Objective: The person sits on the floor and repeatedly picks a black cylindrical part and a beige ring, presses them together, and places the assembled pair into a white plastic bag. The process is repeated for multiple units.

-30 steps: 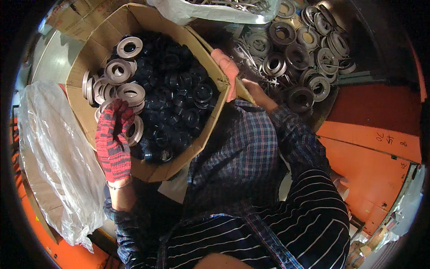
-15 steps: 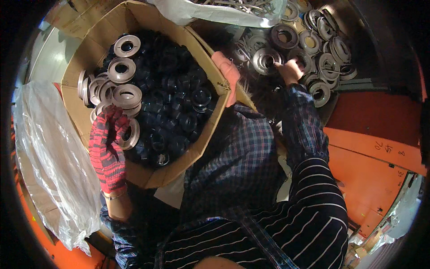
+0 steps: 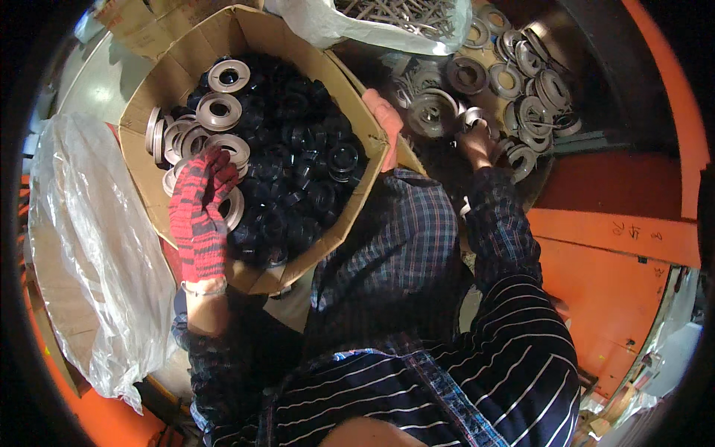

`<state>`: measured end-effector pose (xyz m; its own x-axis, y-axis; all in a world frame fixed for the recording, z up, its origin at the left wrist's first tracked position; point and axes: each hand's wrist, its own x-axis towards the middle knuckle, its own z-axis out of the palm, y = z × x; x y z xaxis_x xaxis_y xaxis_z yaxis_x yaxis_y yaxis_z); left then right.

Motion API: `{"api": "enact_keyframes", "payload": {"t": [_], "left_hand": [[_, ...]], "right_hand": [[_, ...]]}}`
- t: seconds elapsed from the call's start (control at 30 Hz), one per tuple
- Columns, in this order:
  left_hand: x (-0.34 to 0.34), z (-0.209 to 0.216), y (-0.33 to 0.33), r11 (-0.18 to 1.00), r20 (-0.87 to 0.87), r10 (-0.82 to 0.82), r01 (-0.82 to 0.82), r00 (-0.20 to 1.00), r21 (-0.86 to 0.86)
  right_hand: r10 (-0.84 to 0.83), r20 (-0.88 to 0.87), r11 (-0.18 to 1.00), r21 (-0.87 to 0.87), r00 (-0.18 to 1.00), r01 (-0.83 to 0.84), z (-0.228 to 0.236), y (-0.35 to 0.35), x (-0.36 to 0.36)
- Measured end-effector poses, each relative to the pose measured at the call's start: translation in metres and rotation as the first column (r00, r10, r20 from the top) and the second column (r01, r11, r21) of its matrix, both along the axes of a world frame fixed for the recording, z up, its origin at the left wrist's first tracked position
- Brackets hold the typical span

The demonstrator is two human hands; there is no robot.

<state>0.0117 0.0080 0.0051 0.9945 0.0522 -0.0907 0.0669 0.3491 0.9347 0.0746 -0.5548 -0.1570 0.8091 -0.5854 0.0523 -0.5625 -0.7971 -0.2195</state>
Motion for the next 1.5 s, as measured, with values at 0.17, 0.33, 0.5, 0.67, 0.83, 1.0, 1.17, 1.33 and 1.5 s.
{"api": "enact_keyframes", "payload": {"t": [0.17,0.33,0.5,0.67,0.83,1.0,1.17,1.33,1.5], "left_hand": [[0.002,-0.004,0.004,0.999,-0.030,0.054,-0.054,0.998,-0.005],[0.002,-0.001,0.006,1.000,-0.019,-0.005,0.005,1.000,0.013],[0.001,0.000,0.005,0.997,-0.049,0.067,-0.069,0.997,-0.047],[0.001,0.002,0.006,0.998,-0.033,0.069,-0.068,0.997,0.018],[-0.001,0.006,0.000,0.942,0.129,-0.079,0.031,0.989,0.335],[-0.002,0.008,-0.005,0.981,0.013,-0.028,0.025,1.000,0.194],[-0.001,0.009,-0.008,0.918,0.082,-0.102,0.063,0.991,0.391],[-0.002,0.011,-0.010,0.903,0.097,-0.109,0.058,0.989,0.425],[-0.003,0.009,-0.012,0.897,0.115,-0.133,0.070,0.984,0.437]], "right_hand": [[-0.098,0.371,0.904,0.422,0.923,-0.073,0.035,-0.001,-0.041],[-0.092,0.337,0.623,0.754,0.937,-0.210,0.156,0.037,-0.051],[0.179,0.730,0.144,0.644,0.660,-0.751,0.217,0.083,-0.013],[0.302,0.130,0.885,0.331,0.944,-0.328,0.118,0.069,0.008],[0.077,-0.048,0.991,0.110,0.996,-0.071,-0.024,0.058,0.024],[0.303,0.012,0.948,-0.103,0.953,-0.300,-0.107,0.066,0.070],[0.112,-0.230,0.975,-0.162,0.967,-0.151,-0.115,0.064,0.082],[0.236,-0.027,0.967,-0.087,0.971,-0.237,-0.066,0.063,0.058],[0.260,0.204,0.901,0.299,0.944,-0.313,-0.001,0.044,0.022]]}}
